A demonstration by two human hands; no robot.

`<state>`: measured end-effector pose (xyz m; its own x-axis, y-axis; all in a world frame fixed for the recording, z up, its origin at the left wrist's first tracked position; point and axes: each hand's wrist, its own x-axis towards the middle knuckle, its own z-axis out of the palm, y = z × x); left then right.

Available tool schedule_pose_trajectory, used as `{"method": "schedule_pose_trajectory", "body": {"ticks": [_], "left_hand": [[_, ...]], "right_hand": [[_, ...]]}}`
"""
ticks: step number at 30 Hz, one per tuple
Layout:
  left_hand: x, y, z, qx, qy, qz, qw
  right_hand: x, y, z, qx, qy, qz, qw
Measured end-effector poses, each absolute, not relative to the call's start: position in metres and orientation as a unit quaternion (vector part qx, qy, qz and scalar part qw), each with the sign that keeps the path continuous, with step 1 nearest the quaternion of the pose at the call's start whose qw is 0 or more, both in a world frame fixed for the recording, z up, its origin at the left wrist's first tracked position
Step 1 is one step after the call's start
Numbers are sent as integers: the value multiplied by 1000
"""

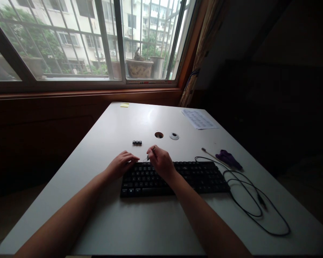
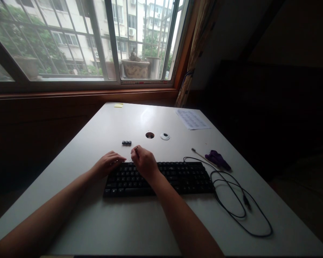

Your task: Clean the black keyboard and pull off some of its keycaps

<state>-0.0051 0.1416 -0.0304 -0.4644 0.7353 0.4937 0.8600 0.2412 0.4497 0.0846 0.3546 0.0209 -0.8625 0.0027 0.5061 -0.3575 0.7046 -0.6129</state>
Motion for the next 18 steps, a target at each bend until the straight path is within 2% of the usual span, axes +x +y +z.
{"method": "schedule_pose_trajectory", "body": {"ticks": [8, 18], "left_hand": [[-7, 139, -33, -511, -785, -343, 73], [-7, 140, -33, -510, -781, -354, 64]], "right_hand": [[85, 351, 19, 111, -906, 351, 208], [85, 362, -1, 46, -836, 523, 158]]}}
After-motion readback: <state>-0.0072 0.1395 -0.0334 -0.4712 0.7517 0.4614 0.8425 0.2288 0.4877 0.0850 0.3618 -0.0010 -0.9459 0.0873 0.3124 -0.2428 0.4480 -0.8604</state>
